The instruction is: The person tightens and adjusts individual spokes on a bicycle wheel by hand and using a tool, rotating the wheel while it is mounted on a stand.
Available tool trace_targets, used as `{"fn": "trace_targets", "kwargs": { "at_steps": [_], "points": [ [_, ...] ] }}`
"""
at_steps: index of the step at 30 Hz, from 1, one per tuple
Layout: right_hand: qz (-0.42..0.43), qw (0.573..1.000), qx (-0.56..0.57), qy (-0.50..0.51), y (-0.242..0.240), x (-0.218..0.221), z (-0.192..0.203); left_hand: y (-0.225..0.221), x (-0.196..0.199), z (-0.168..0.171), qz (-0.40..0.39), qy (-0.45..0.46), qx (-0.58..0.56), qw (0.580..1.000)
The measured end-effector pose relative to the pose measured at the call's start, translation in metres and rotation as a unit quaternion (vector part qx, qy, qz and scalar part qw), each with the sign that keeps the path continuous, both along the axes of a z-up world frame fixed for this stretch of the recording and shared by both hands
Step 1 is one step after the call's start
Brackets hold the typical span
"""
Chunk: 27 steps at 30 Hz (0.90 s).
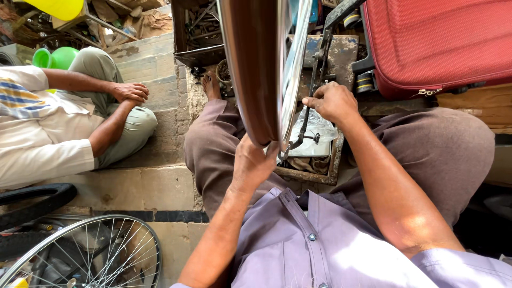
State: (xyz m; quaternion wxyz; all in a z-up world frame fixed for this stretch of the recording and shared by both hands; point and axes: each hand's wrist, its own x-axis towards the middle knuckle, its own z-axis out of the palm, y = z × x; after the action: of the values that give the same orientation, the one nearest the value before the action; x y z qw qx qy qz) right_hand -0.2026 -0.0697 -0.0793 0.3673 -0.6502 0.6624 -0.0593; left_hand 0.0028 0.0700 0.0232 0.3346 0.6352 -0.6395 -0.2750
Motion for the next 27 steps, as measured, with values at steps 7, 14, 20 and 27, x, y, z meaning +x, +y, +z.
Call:
{"fn": "trace_targets", "kwargs": {
  "at_steps": [7,14,20,27],
  "points": [
    [0.005,1.000,-0.019,0.003,0.000,-0.001,-0.007,0.001,-0.007,0.006,-0.038,-0.038,-0.029,0.998],
    [-0.009,1.000,-0.010,-0.007,0.001,-0.001,-0.005,0.005,-0.009,-0.001,-0.052,-0.084,-0.080,0.992],
    [-0.010,1.000,0.000,0.002,0.002,0.002,0.003,0.001,0.002,-0.019,-0.067,-0.077,-0.074,0.992],
    [-0.020,1.000,0.021,0.005,-0.001,0.004,0.009,-0.011,0.022,0.049,-0.149,-0.051,0.025,0.987]
  ]
}}
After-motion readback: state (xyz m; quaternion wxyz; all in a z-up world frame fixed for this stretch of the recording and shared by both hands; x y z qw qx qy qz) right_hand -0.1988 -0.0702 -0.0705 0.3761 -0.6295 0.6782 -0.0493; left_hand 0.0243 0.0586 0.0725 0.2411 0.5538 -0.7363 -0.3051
